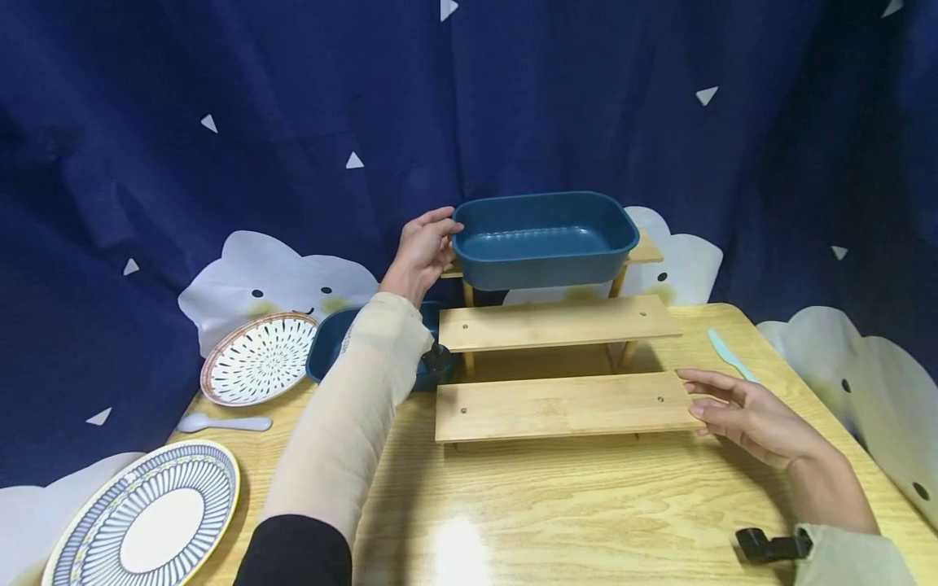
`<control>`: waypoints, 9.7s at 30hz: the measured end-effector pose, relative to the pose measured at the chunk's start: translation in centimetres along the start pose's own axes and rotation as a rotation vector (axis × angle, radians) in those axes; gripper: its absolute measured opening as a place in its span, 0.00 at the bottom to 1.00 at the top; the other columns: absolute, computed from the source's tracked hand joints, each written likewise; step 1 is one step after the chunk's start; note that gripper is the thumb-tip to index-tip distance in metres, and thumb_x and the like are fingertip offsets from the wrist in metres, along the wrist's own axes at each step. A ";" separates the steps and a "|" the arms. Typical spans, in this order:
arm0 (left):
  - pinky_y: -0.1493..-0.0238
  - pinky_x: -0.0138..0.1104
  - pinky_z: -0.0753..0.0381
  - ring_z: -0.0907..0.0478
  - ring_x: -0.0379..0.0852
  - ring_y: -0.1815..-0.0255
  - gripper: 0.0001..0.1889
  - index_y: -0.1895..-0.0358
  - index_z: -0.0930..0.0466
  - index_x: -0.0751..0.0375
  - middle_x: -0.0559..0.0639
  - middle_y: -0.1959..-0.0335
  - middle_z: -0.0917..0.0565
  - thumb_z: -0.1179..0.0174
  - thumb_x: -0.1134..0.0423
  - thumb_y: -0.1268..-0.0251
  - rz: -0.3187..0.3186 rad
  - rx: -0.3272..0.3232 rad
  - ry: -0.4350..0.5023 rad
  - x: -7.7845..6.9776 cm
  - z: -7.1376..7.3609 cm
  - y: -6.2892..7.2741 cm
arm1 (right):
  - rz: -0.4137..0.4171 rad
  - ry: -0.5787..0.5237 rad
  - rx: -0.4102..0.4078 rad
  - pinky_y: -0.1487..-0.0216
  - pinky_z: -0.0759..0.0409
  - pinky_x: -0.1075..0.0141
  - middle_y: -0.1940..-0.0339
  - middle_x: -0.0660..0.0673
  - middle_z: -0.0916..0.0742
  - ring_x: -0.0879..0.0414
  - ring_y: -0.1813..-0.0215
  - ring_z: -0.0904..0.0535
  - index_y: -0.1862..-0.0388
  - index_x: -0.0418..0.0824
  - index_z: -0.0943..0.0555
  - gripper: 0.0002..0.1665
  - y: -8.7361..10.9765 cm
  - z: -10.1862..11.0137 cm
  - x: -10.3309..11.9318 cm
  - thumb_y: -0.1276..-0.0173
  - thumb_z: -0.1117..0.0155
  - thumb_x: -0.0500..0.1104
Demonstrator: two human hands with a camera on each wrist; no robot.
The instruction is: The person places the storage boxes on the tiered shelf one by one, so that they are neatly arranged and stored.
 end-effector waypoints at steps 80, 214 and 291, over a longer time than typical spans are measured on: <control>0.63 0.28 0.20 0.22 0.39 0.60 0.15 0.44 0.25 0.50 0.44 0.52 0.22 0.36 0.63 0.29 0.159 -0.082 -0.178 0.4 22.0 8.7 | -0.058 0.051 -0.024 0.52 0.16 0.63 0.35 0.64 0.25 0.64 0.44 0.22 0.25 0.40 0.36 0.28 -1.1 0.4 -0.2 0.22 0.48 0.33; 0.56 0.33 0.15 0.18 0.45 0.48 0.34 0.25 0.38 0.61 0.58 0.40 0.21 0.66 0.88 0.31 -0.055 0.474 0.053 -2.5 28.7 19.7 | -0.038 0.051 -0.008 0.54 0.16 0.63 0.34 0.63 0.26 0.65 0.43 0.23 0.25 0.39 0.37 0.29 -1.1 0.5 -0.1 0.22 0.49 0.31; 0.60 0.37 0.13 0.16 0.43 0.67 0.50 0.19 0.59 0.53 0.50 0.64 0.23 0.40 0.82 0.38 0.259 0.539 -0.086 4.8 13.8 18.9 | -0.058 0.063 -0.030 0.53 0.16 0.63 0.35 0.63 0.25 0.64 0.45 0.22 0.25 0.38 0.37 0.29 -1.1 0.2 -0.2 0.22 0.48 0.32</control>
Point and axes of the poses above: each hand's wrist, its own y-axis away from the middle knuckle, its own z-axis out of the back of the hand, x = y × z, the point moved 1 cm from there along -y, towards the middle knuckle
